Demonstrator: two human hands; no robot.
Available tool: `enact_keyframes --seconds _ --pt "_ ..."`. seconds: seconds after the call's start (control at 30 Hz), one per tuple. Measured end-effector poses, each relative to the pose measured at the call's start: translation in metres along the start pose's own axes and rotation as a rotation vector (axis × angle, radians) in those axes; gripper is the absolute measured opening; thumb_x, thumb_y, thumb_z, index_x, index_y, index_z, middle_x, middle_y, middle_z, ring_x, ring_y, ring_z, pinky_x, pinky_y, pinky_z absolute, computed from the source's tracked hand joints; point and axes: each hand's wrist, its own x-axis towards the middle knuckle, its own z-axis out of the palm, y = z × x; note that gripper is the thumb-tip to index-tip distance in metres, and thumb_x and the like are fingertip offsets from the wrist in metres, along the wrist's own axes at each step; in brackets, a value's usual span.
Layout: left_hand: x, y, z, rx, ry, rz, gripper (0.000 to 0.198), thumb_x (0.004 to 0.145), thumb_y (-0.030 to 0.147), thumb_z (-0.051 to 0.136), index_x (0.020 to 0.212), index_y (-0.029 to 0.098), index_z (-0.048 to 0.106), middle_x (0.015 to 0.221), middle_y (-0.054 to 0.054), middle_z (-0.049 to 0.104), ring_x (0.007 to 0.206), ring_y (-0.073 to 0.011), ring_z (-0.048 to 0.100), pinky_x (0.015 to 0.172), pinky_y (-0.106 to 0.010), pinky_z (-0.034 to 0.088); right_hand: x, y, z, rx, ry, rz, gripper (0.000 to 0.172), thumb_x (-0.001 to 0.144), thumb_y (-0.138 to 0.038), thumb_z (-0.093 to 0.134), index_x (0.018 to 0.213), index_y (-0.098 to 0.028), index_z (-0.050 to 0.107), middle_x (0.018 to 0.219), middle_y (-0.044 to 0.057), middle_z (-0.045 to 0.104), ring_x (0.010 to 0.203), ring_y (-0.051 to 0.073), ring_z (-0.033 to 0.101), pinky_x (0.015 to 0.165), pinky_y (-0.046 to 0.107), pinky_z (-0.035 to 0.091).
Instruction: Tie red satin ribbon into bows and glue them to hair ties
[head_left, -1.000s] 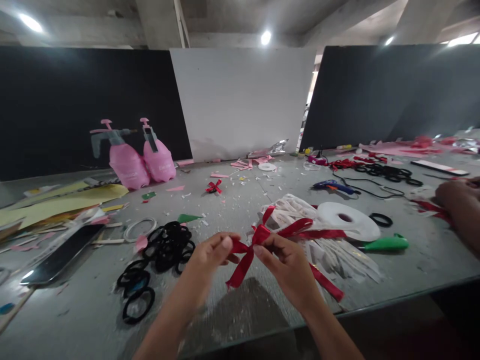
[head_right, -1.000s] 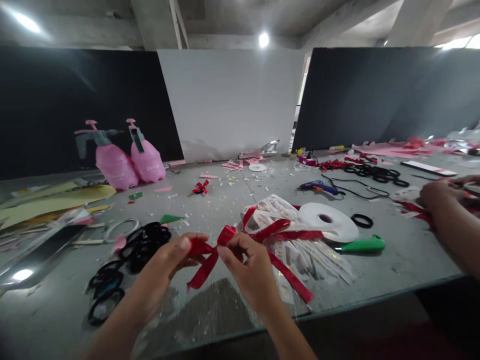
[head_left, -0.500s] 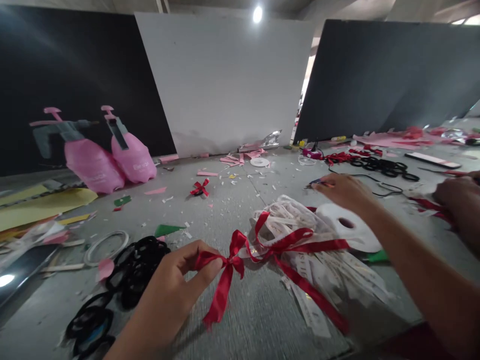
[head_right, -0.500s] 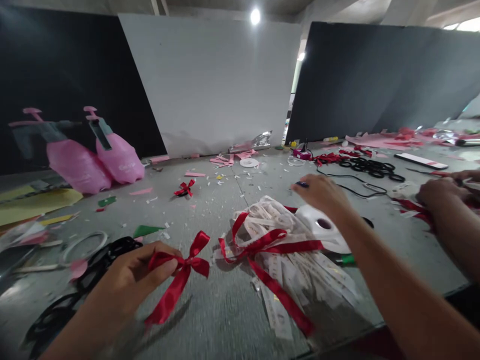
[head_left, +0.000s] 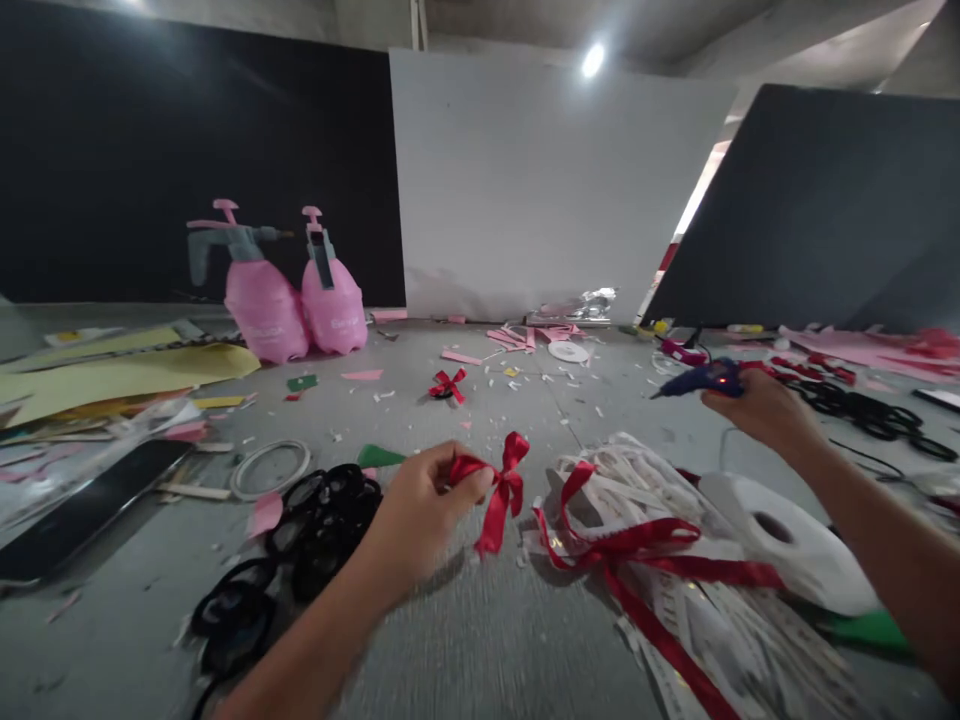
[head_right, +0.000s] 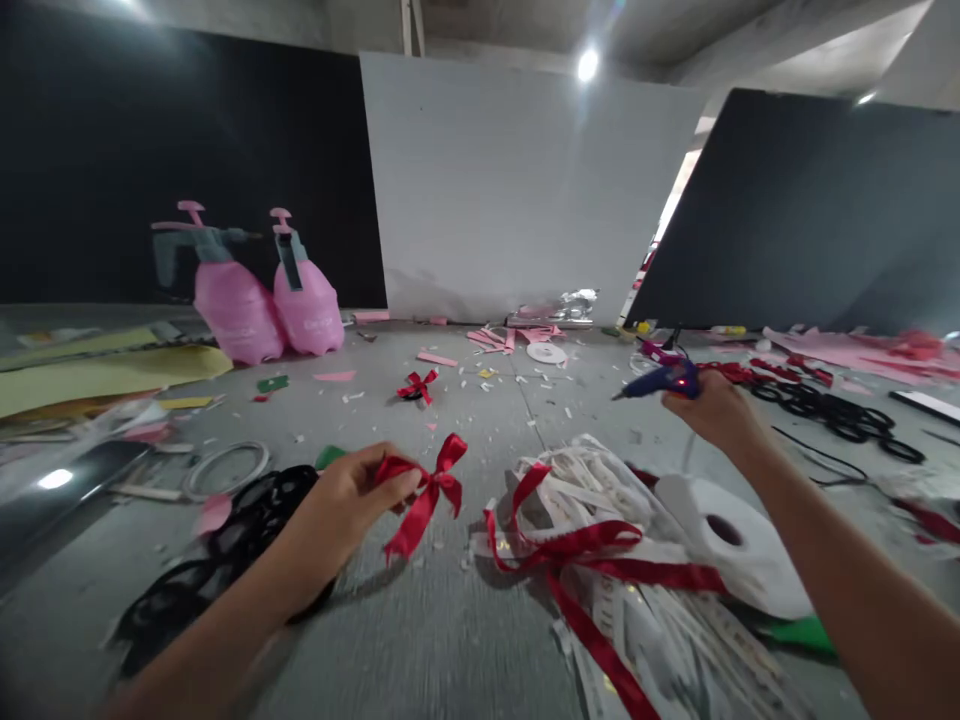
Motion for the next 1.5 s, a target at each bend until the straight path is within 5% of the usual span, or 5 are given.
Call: enact_keyframes --seconds 0.1,0.2,0.33,0.67,1.5 --pt "0.016 -0.009 0.008 -0.186 0.04 -0.028 0.018 0.072 0.033 0.062 0.07 0.015 0.058 0.066 -0.001 0.058 0.061 -0.0115 0.055 0.059 -0.023 0.044 -0.039 -0.06 -0.021 0.079 0.004 -0.139 0.034 0.062 -0.047 0.066 0.084 -0.021 0.06 0.073 0.009 0.064 0.063 0.021 0.055 0.057 0.031 0.035" --pt "0.024 -0.019 0.014 -0.376 0.062 -0.066 0.02 0.071 0.033 0.064 0.078 0.015 0.06 0.077 -0.005 0.063 0.063 -0.0127 0.059 0.06 -0.026 0.048 -0.091 -0.115 -0.032 0.206 0.042 -0.285 0.034 0.067 -0.051 0.062 0.08 -0.02 0.06 0.07 0.006 0.063 0.062 0.019 0.054 0.056 0.028 0.035" --pt "0.022 -0.03 0.014 -0.48 0.068 -0.077 0.023 0.069 0.032 0.067 0.082 0.014 0.062 0.083 -0.008 0.065 0.067 -0.015 0.061 0.061 -0.029 0.051 -0.146 -0.151 -0.026 0.323 0.094 -0.334 0.028 0.072 -0.046 0.058 0.073 -0.019 0.056 0.063 0.003 0.06 0.056 0.016 0.051 0.055 0.026 0.032" --pt "0.021 -0.053 0.005 -0.336 0.128 0.002 0.028 0.067 0.037 0.069 0.08 0.014 0.062 0.077 -0.006 0.066 0.062 -0.012 0.06 0.059 -0.025 0.047 -0.166 -0.155 -0.011 0.367 0.075 -0.434 0.019 0.074 -0.039 0.055 0.069 -0.021 0.056 0.06 0.003 0.061 0.056 0.018 0.055 0.057 0.026 0.033" --pt "0.014 -0.049 0.003 -0.281 0.132 0.026 0.029 0.063 0.038 0.07 0.079 0.014 0.063 0.076 -0.006 0.064 0.061 -0.0118 0.058 0.055 -0.023 0.047 -0.167 -0.152 -0.006 0.305 0.086 -0.512 0.023 0.077 -0.042 0.054 0.076 -0.02 0.059 0.062 0.005 0.063 0.057 0.019 0.056 0.056 0.027 0.029"
